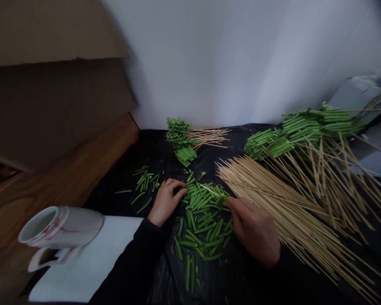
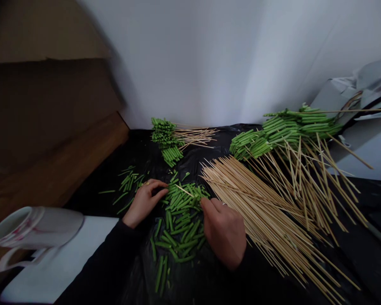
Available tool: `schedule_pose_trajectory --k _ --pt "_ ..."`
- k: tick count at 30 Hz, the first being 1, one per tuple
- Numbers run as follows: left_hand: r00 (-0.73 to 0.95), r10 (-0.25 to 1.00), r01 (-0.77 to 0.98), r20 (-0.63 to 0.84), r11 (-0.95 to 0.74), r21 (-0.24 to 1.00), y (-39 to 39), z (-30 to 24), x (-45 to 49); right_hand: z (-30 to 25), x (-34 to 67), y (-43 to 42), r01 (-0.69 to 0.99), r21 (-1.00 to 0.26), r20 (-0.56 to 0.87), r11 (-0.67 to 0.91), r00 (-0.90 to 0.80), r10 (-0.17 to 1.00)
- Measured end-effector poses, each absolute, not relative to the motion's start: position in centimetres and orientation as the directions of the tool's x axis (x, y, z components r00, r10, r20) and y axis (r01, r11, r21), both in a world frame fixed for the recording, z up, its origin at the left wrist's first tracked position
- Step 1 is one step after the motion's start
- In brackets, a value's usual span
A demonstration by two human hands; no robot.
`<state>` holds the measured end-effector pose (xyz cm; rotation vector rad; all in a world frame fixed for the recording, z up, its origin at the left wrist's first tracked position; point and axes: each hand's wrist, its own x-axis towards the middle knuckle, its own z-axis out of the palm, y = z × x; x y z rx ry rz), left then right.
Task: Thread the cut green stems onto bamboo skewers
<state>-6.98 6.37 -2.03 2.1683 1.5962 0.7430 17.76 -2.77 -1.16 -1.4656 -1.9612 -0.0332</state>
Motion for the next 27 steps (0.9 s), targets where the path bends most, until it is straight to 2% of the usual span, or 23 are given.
schedule_pose_trajectory --k 12,20,27 --pt "0.254 0.956 0.798 0.146 -0.292 0.527 5.6 -1.6 -6.8 -1.3 17.7 -2.8 0.852 -0.377 0.513 0.364 -0.135 0.848" --pt "0.262 0.941 0.782 0.216 -0.338 0.524 5.8 -1.3 -6.5 -1.0 17.7 -2.8 0.852 -0.376 0.516 0.366 -0.135 0.846" --pt "0.266 0.948 0.832 0.174 -0.317 0.456 5.4 -1.8 -6.1 -1.1 17.6 -2.9 0.851 -0.374 0.509 0.369 -0.145 0.849"
